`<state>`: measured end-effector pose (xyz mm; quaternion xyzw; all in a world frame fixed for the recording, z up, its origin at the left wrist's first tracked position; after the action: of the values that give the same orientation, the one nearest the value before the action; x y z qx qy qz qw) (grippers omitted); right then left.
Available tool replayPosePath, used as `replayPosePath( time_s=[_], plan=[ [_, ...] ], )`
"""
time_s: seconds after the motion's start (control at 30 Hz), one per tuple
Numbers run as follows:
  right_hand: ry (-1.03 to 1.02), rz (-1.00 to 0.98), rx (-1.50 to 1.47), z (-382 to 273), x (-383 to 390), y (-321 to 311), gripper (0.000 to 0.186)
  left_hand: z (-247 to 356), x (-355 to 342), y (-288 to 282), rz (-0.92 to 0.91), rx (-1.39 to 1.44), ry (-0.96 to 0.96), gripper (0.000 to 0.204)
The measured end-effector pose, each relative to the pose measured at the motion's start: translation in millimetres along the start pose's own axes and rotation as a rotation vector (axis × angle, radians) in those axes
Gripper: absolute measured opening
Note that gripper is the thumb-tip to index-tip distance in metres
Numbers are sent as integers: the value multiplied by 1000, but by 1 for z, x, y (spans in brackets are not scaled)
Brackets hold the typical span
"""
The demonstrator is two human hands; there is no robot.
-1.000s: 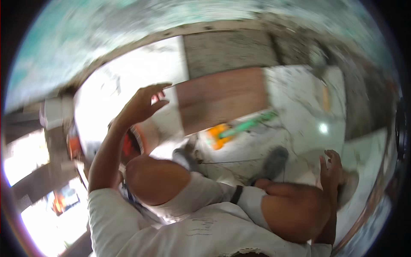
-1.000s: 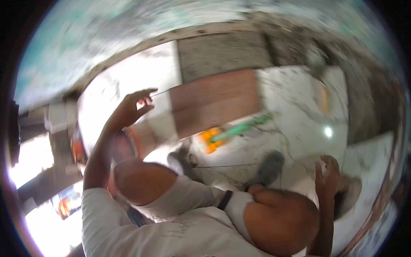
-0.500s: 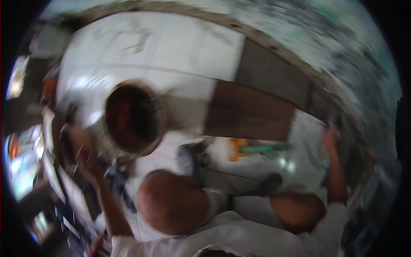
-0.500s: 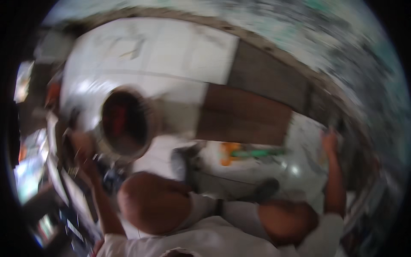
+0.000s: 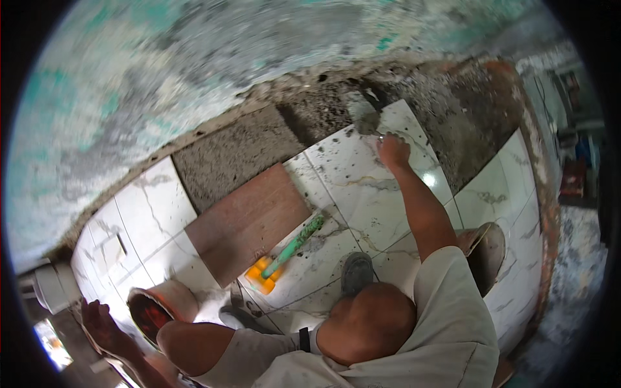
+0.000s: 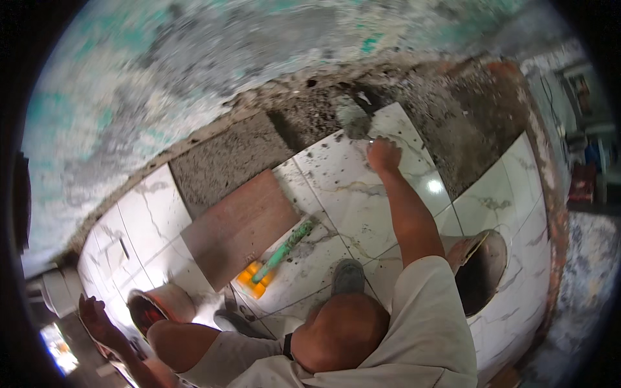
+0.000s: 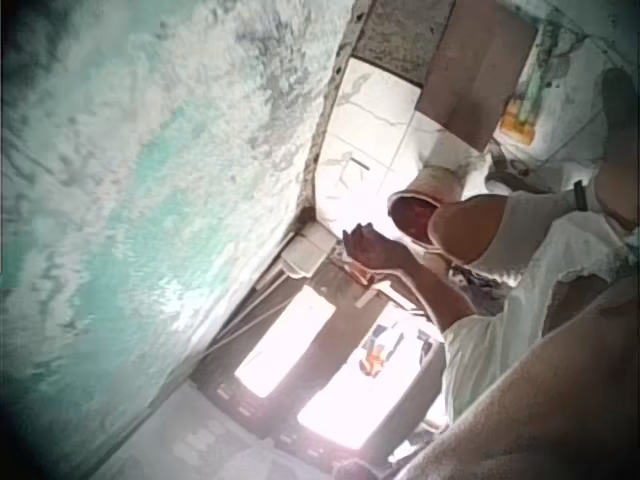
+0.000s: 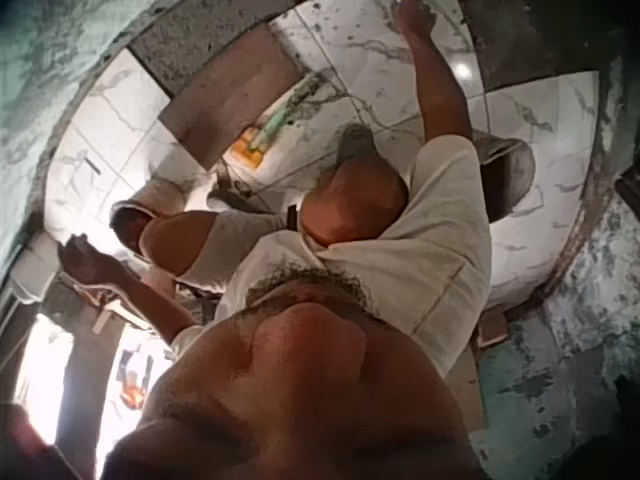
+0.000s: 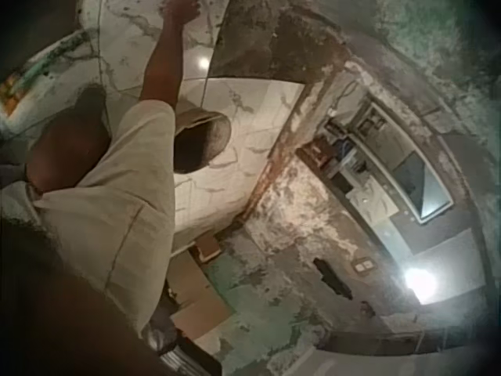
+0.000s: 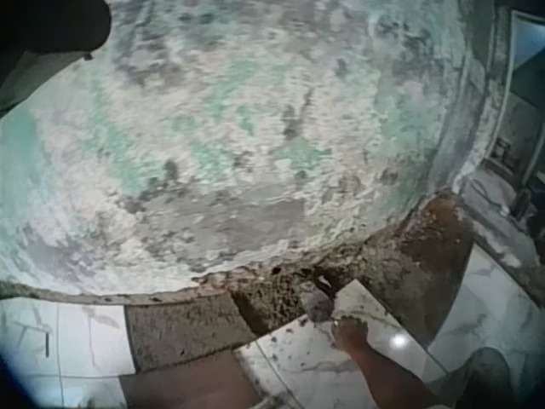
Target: The person taps a floor tile with a mallet, scoops mortar from a bucket to spread onto the underside of a tile using a trowel, sets the tile in place, taps it with the mallet, and levels the subfloor using a trowel and by hand.
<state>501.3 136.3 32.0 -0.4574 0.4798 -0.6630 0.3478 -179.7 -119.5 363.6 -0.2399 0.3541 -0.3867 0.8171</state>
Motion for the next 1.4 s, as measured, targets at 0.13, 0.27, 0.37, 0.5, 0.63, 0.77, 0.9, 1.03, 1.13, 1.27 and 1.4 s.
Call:
replayPosePath(
  time_s=[0.13,0.27,0.37,0.5,0.63,0.77,0.9,1.03,1.13,1.27,1.4],
  plan=[
    [-46,64,-384,30,43,-21,36,95,-4,112,-298,-5,158,32],
    [24,-36,-733,126,147,-89,38,185,55,252,-758,214,189,33],
    [153,-212,-1374,237,262,-121,31,270,132,360,-1271,269,540,29],
    [475,99,-1421,347,400,-127,37,372,268,475,-1818,576,437,39],
    [896,10,-1566,371,504,-81,32,442,405,545,-2068,571,8,55],
    [917,31,-1936,336,539,-28,24,476,472,556,-2187,776,107,56],
    [866,-138,-1923,313,533,13,30,475,489,559,-2263,930,-426,46],
    [969,-235,-1842,298,551,46,33,468,495,562,-2171,965,-518,40],
    [1024,-396,-1780,288,596,59,28,469,497,564,-2143,1043,-559,41],
    [1193,-509,-1519,277,666,47,30,473,491,565,-2156,1045,-545,42],
    [1122,-157,-999,311,673,2,17,481,481,555,-2202,1010,-480,47]
  ],
)
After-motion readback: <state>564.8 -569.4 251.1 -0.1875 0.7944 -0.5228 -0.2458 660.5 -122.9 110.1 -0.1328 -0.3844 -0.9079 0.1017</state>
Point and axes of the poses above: each hand's wrist, its own x-axis away from the middle knuckle, its own y-axis out of the palm, z = x × y, the point moved 4 cm from there along -x, towards the middle knuckle, and after that the axes turned 5 degrees about -z, right-handed, at the moved point
